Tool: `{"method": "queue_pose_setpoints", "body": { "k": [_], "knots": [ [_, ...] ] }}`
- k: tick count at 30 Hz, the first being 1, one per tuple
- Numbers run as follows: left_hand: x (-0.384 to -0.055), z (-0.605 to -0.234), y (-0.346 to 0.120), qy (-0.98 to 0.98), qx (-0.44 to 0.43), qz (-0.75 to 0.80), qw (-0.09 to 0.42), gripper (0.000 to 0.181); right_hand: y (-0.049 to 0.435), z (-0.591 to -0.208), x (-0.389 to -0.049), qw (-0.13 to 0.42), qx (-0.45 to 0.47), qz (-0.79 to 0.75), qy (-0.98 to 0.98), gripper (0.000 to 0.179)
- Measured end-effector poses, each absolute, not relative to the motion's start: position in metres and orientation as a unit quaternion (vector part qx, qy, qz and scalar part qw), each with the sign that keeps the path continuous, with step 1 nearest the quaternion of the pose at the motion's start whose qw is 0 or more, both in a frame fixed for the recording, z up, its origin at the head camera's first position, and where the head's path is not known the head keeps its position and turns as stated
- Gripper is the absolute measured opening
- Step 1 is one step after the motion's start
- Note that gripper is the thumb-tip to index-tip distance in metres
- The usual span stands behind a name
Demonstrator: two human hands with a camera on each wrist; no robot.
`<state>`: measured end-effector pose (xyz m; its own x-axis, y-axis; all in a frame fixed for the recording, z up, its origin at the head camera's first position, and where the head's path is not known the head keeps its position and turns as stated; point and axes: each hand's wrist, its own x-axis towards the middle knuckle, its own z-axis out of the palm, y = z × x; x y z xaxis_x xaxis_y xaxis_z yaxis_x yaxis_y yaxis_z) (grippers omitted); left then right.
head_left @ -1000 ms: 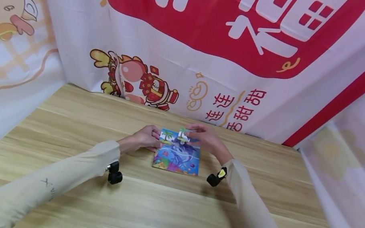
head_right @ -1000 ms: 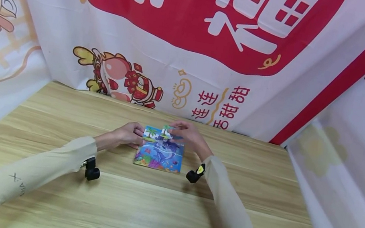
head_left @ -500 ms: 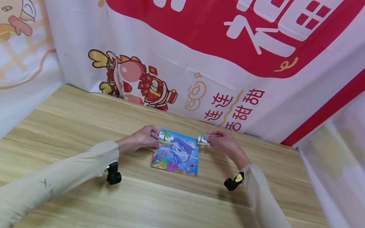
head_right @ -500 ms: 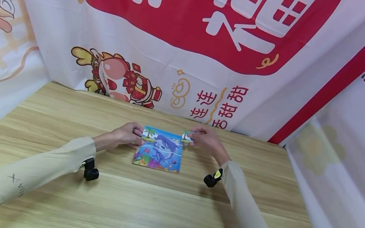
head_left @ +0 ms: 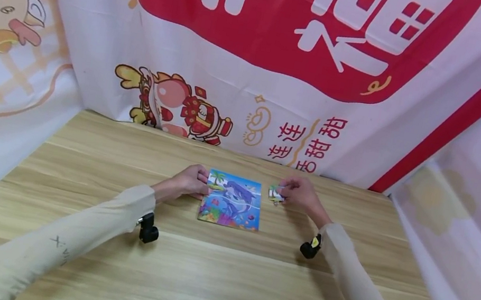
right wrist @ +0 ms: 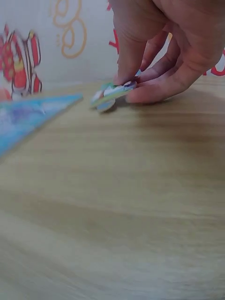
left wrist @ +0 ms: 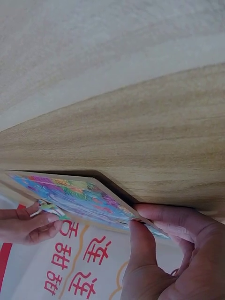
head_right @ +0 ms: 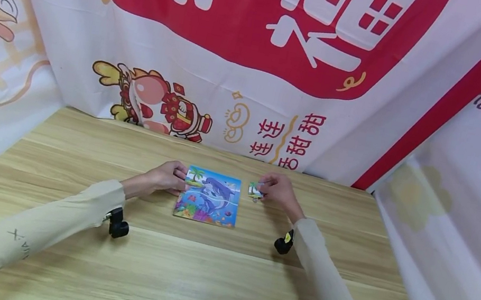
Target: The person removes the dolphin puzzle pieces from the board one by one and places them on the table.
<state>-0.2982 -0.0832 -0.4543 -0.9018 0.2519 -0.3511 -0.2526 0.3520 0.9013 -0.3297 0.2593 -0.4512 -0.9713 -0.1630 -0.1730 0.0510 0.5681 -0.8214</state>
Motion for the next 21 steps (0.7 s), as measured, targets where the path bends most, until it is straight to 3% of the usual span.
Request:
{"method": "queue_pose_setpoints", "body": {
  "k": [10,21],
  "knots": [
    [-0.297,-0.453,-0.088,0.804,-0.003,0.551,0.223,0.048,0.249,-0.465,-0.330,0.045,-0.070,-0.358,0.930,0.014],
    [-0.299,-0.453,-0.083,0.803,-0.008,0.551,0.227,0.048,0.253,-0.456,-0.331,0.051,-0.044,-0.380,0.922,0.014]
  ]
}}
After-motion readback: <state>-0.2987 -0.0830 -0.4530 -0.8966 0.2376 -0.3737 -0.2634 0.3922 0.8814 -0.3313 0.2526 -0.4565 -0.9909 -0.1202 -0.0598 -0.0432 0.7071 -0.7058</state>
